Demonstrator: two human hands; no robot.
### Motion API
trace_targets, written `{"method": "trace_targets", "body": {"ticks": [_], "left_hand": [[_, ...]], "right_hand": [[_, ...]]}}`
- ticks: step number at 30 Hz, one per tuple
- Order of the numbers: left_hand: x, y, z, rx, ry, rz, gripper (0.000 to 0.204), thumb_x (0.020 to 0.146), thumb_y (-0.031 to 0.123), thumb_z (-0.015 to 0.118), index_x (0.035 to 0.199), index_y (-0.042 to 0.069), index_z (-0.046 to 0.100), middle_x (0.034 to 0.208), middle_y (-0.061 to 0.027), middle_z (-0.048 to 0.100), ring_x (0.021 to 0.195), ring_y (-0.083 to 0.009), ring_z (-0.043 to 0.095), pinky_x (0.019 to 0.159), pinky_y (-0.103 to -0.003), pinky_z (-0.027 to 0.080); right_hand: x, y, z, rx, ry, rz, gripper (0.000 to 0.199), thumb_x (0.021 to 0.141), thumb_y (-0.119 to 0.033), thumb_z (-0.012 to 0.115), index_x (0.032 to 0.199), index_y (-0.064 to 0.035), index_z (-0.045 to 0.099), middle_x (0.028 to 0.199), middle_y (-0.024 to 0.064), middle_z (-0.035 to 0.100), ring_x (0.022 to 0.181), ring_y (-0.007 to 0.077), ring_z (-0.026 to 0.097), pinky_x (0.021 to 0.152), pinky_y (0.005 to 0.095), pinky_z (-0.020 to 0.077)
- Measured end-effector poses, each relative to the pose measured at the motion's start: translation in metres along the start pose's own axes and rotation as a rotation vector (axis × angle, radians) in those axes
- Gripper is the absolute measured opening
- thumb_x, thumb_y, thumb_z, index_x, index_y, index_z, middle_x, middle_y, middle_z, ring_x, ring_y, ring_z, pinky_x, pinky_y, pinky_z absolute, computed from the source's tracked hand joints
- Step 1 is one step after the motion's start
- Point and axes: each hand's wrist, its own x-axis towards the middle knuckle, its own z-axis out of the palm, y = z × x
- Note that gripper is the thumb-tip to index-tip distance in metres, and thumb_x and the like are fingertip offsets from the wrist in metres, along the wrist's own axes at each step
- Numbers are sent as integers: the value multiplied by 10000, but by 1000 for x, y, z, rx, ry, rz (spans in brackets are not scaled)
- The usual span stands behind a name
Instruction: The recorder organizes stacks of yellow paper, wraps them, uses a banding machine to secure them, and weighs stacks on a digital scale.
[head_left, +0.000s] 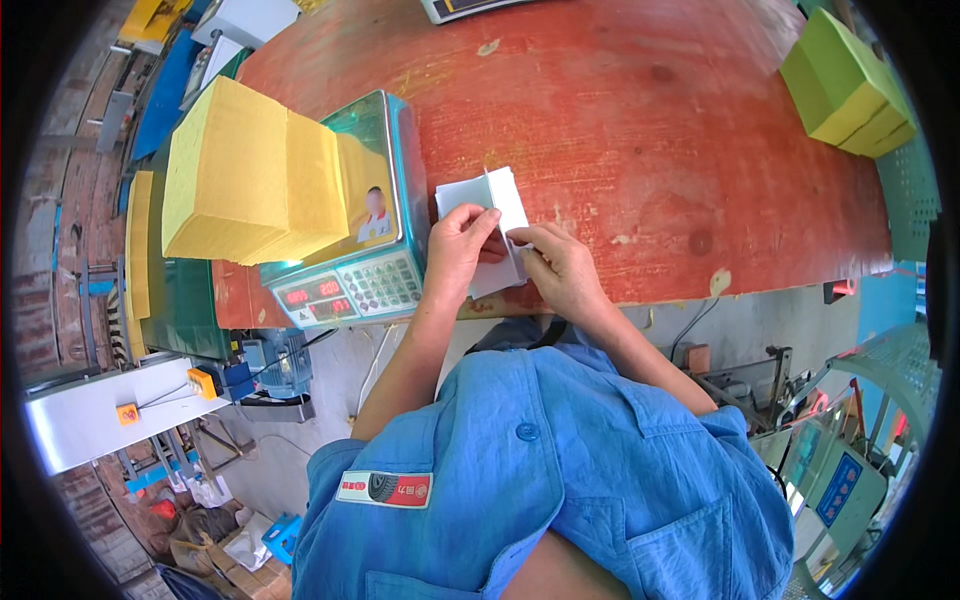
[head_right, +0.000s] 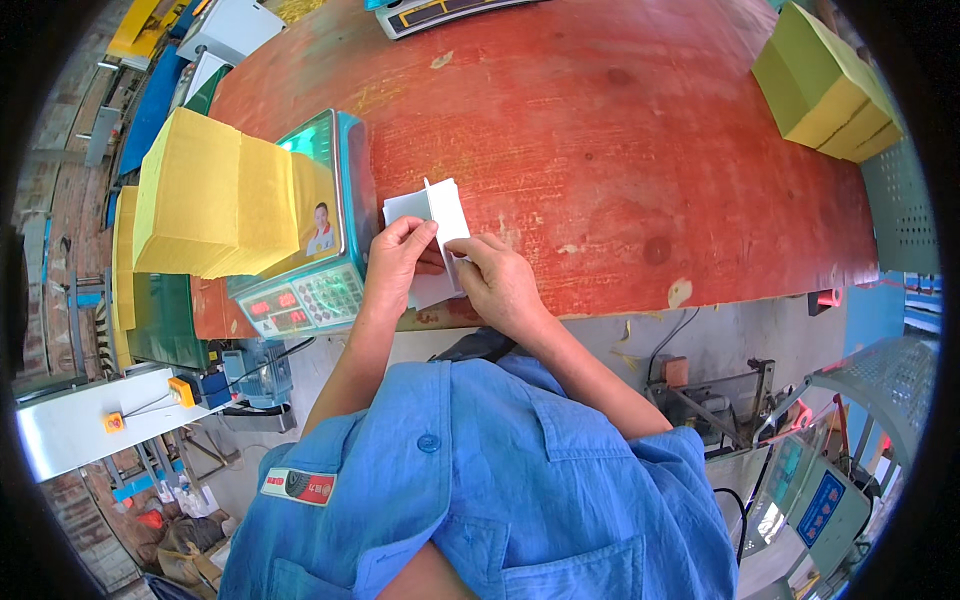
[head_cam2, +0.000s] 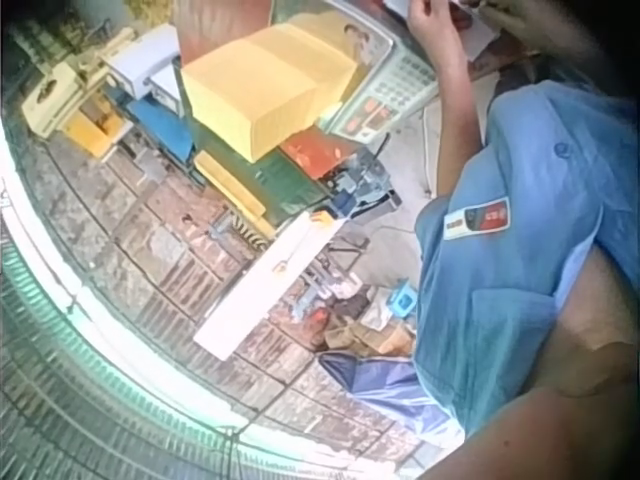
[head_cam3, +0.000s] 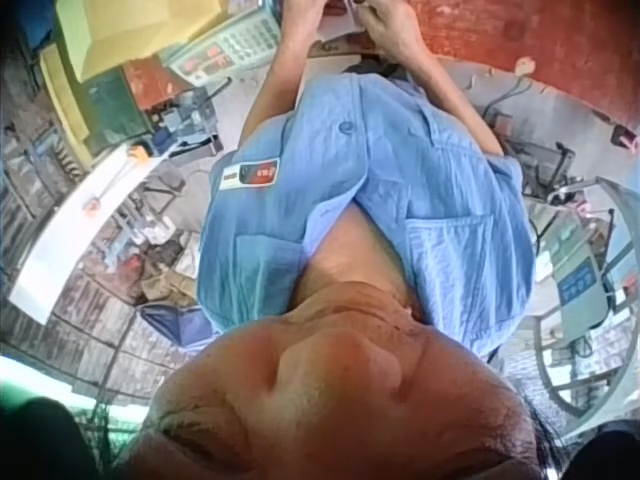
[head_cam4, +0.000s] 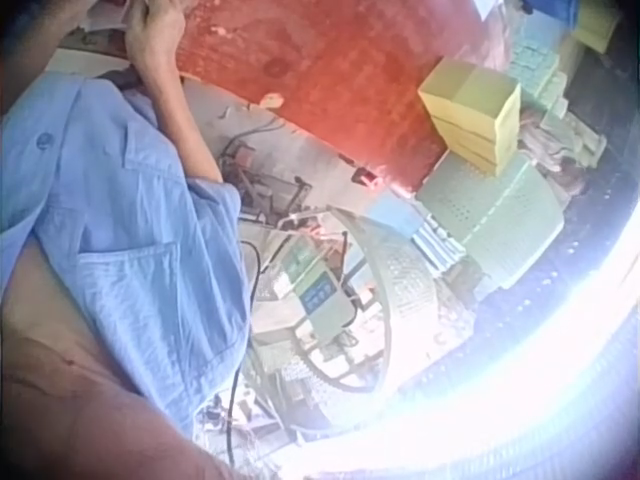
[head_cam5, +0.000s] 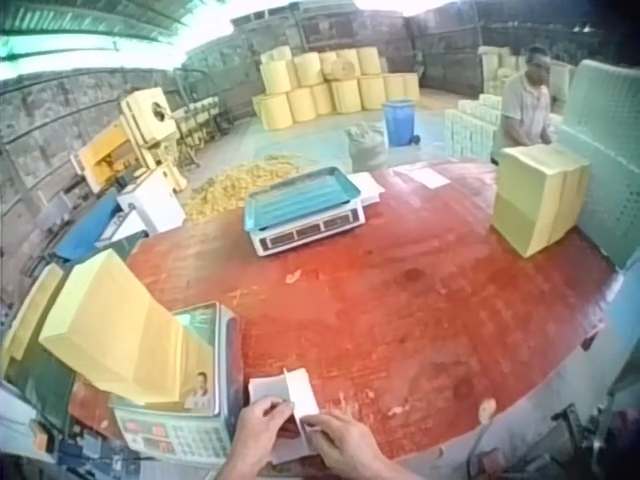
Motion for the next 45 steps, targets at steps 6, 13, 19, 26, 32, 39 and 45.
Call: {"method": "trace_targets", "body": {"ticks": [6, 13, 19, 26, 32, 39, 45], "left_hand": [[1, -1, 1, 12, 6, -8, 188, 938, 179, 632, 1024, 15, 602, 794, -58, 640, 645, -121, 635, 554, -246, 525], [-4, -22, 5, 292, 209, 304, 387, 885, 4, 525, 1265, 48, 578, 818, -58, 633, 739, -99, 586, 667, -242, 479], [-1, -20, 4, 417, 161, 357, 144, 906, 123, 604, 926, -6, 664, 788, -61, 627, 707, -104, 555, 660, -266, 462], [-2, -11, 0, 294, 96, 170, 215, 921, 181, 634, 867, -28, 632, 706, -17, 594, 685, -70, 500, 632, -258, 435], [3, -24, -7, 198, 72, 191, 197, 923, 158, 623, 853, -27, 626, 702, 6, 567, 687, -50, 479, 608, -259, 416], [-14, -9, 0, 489, 215, 280, 216, 943, 187, 614, 916, -25, 641, 748, -93, 654, 695, -101, 569, 648, -310, 480], [-6, -23, 8, 524, 151, 325, 249, 951, 220, 599, 996, -19, 651, 865, -181, 674, 812, -159, 650, 735, -345, 505]], "right_hand": [[0, 2, -1, 16, 15, 6, 249, 860, -56, 555, 1079, -5, 664, 967, 177, 651, 853, 338, 663, 742, 404, 531], [-1, 10, -1, 50, 98, 102, 240, 879, -53, 544, 1079, 5, 664, 946, 192, 671, 872, 323, 672, 764, 394, 530], [0, 7, 0, 24, 57, 21, 219, 890, -63, 545, 1054, -15, 682, 942, 172, 674, 838, 320, 674, 737, 396, 532], [-2, 5, 5, -22, 18, 42, 211, 880, -59, 561, 1046, -21, 686, 922, 158, 669, 838, 309, 675, 730, 383, 532], [1, 13, -1, 71, 37, 107, 225, 910, -42, 549, 1094, 15, 665, 936, 173, 690, 878, 210, 676, 767, 322, 527], [15, -6, 4, 42, -36, 164, 288, 922, -170, 588, 1128, 24, 643, 851, 189, 694, 778, 266, 693, 705, 370, 546], [20, -1, -6, -41, -9, 122, 284, 881, -195, 637, 1068, 17, 659, 836, 202, 690, 740, 279, 700, 637, 377, 547]]}}
